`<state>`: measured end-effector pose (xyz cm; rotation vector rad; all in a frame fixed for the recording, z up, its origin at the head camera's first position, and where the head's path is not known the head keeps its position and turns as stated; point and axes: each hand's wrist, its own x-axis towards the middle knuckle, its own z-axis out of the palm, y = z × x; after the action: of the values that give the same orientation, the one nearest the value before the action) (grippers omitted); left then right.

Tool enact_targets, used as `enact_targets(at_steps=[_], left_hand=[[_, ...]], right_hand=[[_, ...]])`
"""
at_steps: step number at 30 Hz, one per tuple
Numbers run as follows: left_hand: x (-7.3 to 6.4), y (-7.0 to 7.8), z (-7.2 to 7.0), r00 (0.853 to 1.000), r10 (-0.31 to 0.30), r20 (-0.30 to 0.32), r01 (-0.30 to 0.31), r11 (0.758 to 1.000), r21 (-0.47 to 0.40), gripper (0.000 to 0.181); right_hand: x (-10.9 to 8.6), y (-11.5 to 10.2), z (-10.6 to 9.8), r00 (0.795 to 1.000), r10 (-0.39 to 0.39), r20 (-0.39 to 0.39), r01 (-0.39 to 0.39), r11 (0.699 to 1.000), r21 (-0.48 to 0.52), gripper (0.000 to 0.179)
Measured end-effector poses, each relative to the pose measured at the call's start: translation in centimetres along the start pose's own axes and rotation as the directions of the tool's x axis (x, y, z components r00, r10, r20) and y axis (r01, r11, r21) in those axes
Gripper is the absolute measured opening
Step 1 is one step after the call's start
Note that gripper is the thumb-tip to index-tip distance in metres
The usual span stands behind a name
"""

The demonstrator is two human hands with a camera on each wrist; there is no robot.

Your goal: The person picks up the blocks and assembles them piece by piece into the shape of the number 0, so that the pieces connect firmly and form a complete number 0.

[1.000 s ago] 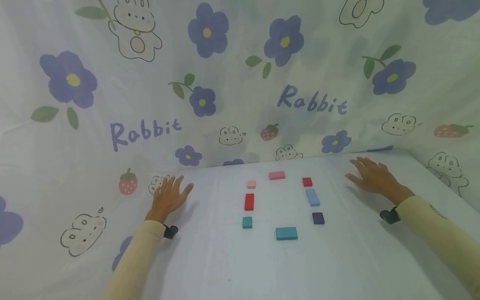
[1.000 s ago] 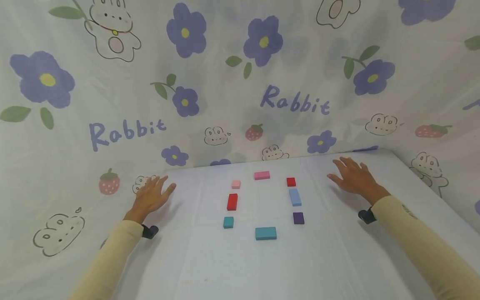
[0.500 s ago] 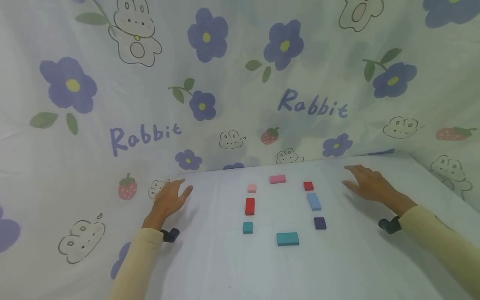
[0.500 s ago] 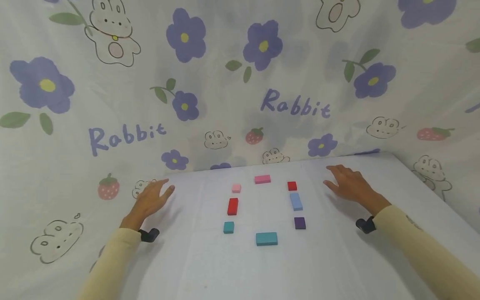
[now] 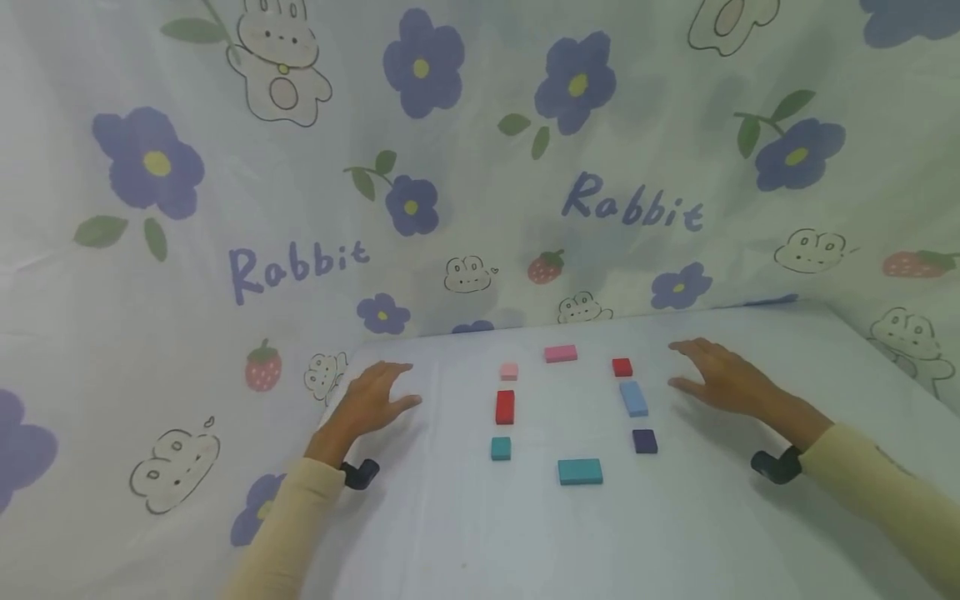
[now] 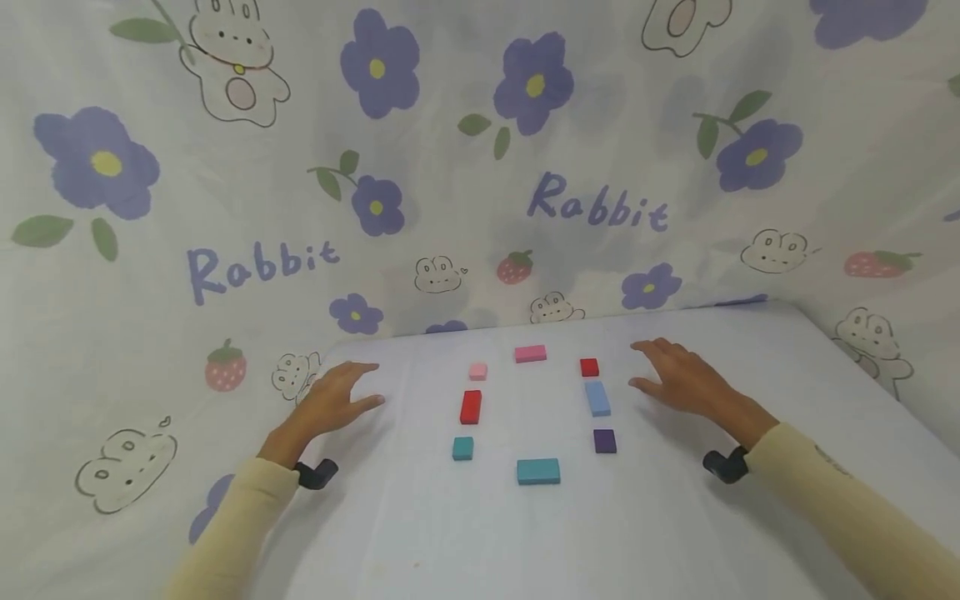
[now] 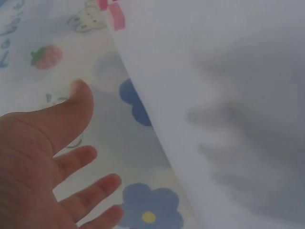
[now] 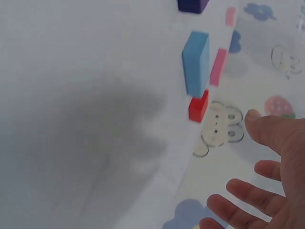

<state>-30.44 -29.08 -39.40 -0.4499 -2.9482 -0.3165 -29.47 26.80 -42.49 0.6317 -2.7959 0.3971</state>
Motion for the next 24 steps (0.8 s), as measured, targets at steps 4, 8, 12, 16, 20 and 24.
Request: enact_targets(at_steps=[4,8,12,16,20,24], left_hand=[[-0.3,1.4,0.2,0.999,-0.008,0.041,0.01,0.999,-0.05,0.061],[-0.7,2.5,0.6,0.995,-0.028,0.096,0.04,0.992,-0.118,0.06],[-1.0,3.5,1.4,0.992,-0.017,0.129,0.037,0.987,-0.159,0.057],[-1.2,4.8,2.1,0.991,0.014,0.131,0.011,0.982,-0.189,0.054],[-1.3,5.4,2.9,0.989,0.038,0.146,-0.005,0.975,-0.22,0.052],[-1.3,5.6,3.8,0.981,0.062,0.183,-0.016,0.969,-0.245,0.05]], right_hand=[[-0.1,-1.5,0.1,1.0,-0.018,0.007,0.017,0.999,0.03,0.058],[-0.2,-2.9,0.1,1.0,-0.011,0.023,0.008,0.996,0.088,0.058],[-0.4,-4.4,-0.1,0.999,-0.008,0.05,0.0,0.987,0.159,0.055],[-0.6,-5.7,0.0,0.998,-0.048,0.043,0.039,0.983,0.182,0.05],[-0.6,-6.8,0.2,0.997,-0.057,0.046,0.046,0.974,0.221,0.045],[-0.6,-7.6,0.3,0.996,-0.034,0.086,0.009,0.961,0.278,0.043]])
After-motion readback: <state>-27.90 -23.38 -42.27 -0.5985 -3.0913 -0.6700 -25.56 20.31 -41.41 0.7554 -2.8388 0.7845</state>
